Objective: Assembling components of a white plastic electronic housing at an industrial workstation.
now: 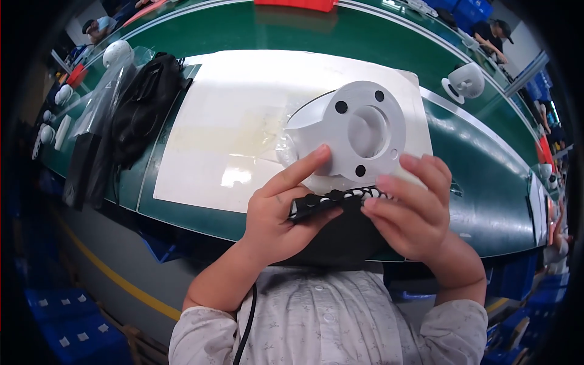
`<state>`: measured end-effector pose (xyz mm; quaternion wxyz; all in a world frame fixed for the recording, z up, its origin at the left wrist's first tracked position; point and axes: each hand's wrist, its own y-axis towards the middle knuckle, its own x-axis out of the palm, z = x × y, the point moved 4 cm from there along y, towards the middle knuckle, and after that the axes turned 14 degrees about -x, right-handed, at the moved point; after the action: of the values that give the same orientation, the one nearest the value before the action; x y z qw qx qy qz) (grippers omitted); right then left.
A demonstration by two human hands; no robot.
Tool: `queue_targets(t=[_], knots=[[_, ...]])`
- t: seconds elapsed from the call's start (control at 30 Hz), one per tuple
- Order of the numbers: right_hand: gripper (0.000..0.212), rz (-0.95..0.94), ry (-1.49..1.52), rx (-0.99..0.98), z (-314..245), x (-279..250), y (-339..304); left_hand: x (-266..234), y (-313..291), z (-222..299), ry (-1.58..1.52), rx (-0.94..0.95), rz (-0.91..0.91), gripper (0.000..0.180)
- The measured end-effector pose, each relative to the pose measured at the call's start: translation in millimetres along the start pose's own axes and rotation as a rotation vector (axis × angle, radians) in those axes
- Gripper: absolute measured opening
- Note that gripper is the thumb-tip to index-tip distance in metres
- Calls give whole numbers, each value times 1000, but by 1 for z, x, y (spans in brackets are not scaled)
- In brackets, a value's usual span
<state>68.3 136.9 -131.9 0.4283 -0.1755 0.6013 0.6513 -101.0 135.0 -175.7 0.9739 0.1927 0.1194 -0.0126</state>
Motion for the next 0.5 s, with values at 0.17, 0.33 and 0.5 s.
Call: queue_targets(t=[0.17,0.33,0.5], knots=[[11,172,143,280,37,0,-11,1,-2,-5,15,26,9,17],[9,259,325,505,50,11,-26,1,-1,-5,22,34,6,19],[19,101,202,416,43,2,-23,2,0,-4,29,-39,6,14]])
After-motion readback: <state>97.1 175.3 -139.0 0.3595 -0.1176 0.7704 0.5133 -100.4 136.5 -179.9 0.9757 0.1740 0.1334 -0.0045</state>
